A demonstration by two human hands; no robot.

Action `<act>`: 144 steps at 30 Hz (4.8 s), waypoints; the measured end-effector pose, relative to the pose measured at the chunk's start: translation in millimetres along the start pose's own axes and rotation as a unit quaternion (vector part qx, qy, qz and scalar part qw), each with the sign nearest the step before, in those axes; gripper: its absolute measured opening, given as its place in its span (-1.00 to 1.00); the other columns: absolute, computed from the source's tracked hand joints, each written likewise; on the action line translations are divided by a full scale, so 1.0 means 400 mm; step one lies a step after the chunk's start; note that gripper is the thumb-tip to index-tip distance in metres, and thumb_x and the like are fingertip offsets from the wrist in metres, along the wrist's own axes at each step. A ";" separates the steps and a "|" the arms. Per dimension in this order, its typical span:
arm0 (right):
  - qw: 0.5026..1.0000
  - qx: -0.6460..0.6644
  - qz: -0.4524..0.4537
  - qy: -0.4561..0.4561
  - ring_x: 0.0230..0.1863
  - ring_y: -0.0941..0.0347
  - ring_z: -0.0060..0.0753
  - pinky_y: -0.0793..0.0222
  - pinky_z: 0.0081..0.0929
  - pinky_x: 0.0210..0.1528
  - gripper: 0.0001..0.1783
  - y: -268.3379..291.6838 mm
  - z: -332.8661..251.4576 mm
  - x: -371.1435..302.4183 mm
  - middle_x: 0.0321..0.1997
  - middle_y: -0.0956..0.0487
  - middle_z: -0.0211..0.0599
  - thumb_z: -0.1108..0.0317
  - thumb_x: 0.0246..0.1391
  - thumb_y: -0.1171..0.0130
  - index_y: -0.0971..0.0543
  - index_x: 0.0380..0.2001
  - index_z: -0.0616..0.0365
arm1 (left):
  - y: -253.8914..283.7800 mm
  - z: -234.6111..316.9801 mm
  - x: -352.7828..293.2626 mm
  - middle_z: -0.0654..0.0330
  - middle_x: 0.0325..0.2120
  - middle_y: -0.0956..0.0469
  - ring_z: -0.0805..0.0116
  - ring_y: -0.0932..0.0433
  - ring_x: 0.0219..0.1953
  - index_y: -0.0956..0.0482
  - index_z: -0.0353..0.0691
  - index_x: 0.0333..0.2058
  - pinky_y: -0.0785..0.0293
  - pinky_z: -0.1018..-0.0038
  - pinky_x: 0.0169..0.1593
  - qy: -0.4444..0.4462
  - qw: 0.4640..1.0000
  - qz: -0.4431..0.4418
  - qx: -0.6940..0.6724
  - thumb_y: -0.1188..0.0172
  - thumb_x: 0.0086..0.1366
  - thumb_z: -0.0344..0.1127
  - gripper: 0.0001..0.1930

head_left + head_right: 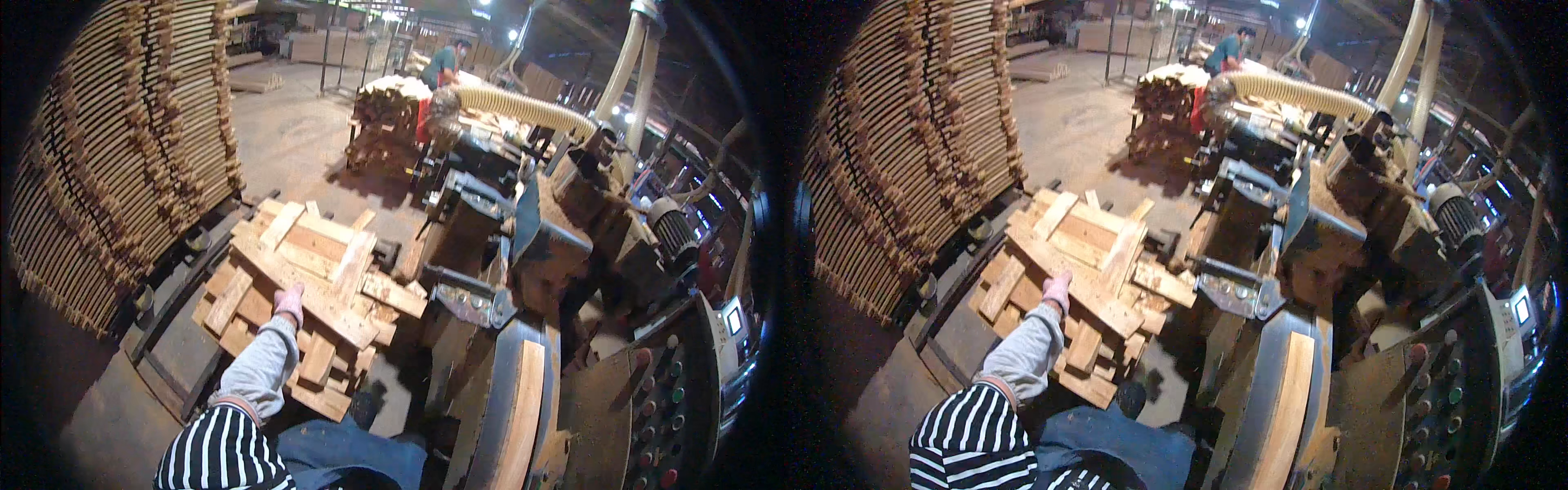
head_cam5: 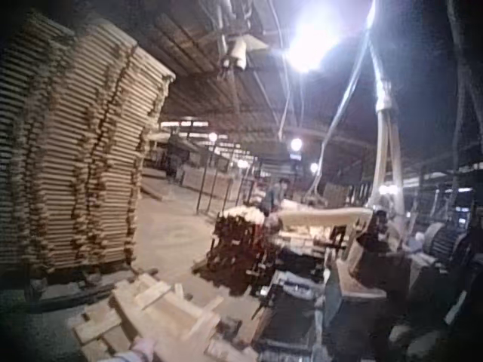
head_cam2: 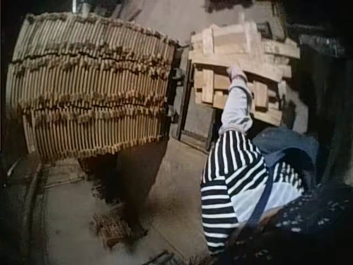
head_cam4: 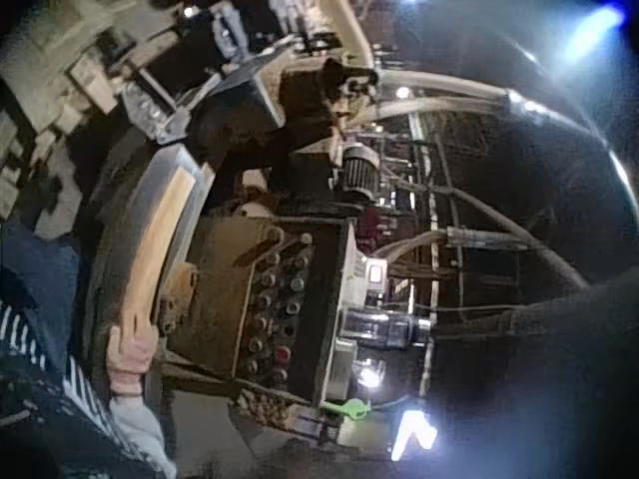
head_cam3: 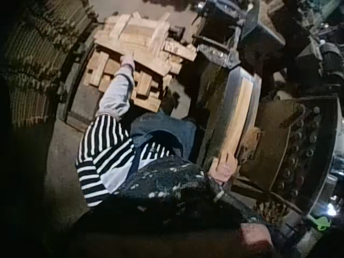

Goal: The person repeatedly picks up wooden planks from a stack and feeds them into a woodworking machine. They use both hands to guide the wood through the machinery and then place the processed pieces onto a growing pile on the machine's table.

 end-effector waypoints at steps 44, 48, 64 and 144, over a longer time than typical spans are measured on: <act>0.966 0.018 0.136 -0.217 0.54 -0.21 0.21 -0.06 -0.03 0.60 -0.13 -0.203 0.152 0.368 0.53 -0.34 0.17 0.20 0.21 -0.32 -0.29 0.52 0.26 | 0.309 0.177 0.130 -0.11 0.13 -0.64 -0.11 -0.59 0.21 -0.59 -0.09 0.23 -0.51 0.07 0.30 -0.245 0.777 0.023 0.579 -0.43 0.10 0.10 -0.27; 0.961 0.069 0.138 -0.228 0.49 -0.26 0.21 -0.13 -0.08 0.55 -0.17 -0.252 0.149 0.489 0.49 -0.37 0.17 0.26 0.23 -0.32 -0.32 0.51 0.26 | 0.233 0.141 -0.077 -0.19 0.09 -0.64 -0.24 -0.57 0.20 -0.57 -0.16 0.18 -0.51 0.01 0.27 -0.292 0.850 -0.047 0.435 -0.50 0.05 0.18 -0.21; 0.973 -0.120 -0.167 -0.101 0.37 -0.36 0.40 -0.30 0.09 0.44 -0.12 -0.075 -0.027 -0.235 0.39 -0.44 0.32 0.02 0.12 -0.42 -0.42 0.38 0.33 | -0.040 0.056 -0.348 -0.28 0.27 -0.38 -0.31 -0.43 0.32 -0.13 -0.19 0.42 -0.36 -0.09 0.39 -0.221 0.801 -0.153 0.535 -0.38 0.19 -0.01 -0.08; 0.944 0.029 0.251 -0.210 0.44 -0.32 0.22 -0.29 0.02 0.48 0.02 -0.311 0.295 0.602 0.49 -0.35 0.11 0.08 -0.01 -0.51 -0.33 0.51 0.03 | 0.297 -0.281 0.196 -0.03 0.23 -0.59 0.01 -0.70 0.03 -0.52 -0.36 0.25 -0.68 0.10 0.06 0.078 0.991 0.043 -0.102 -0.22 0.45 0.12 -0.33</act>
Point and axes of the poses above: each hand's wrist, its own x-axis towards the middle knuckle, its own y-axis out of the back of the hand, z = x × y, the point moved 7 cm from there along x, towards the middle knuckle
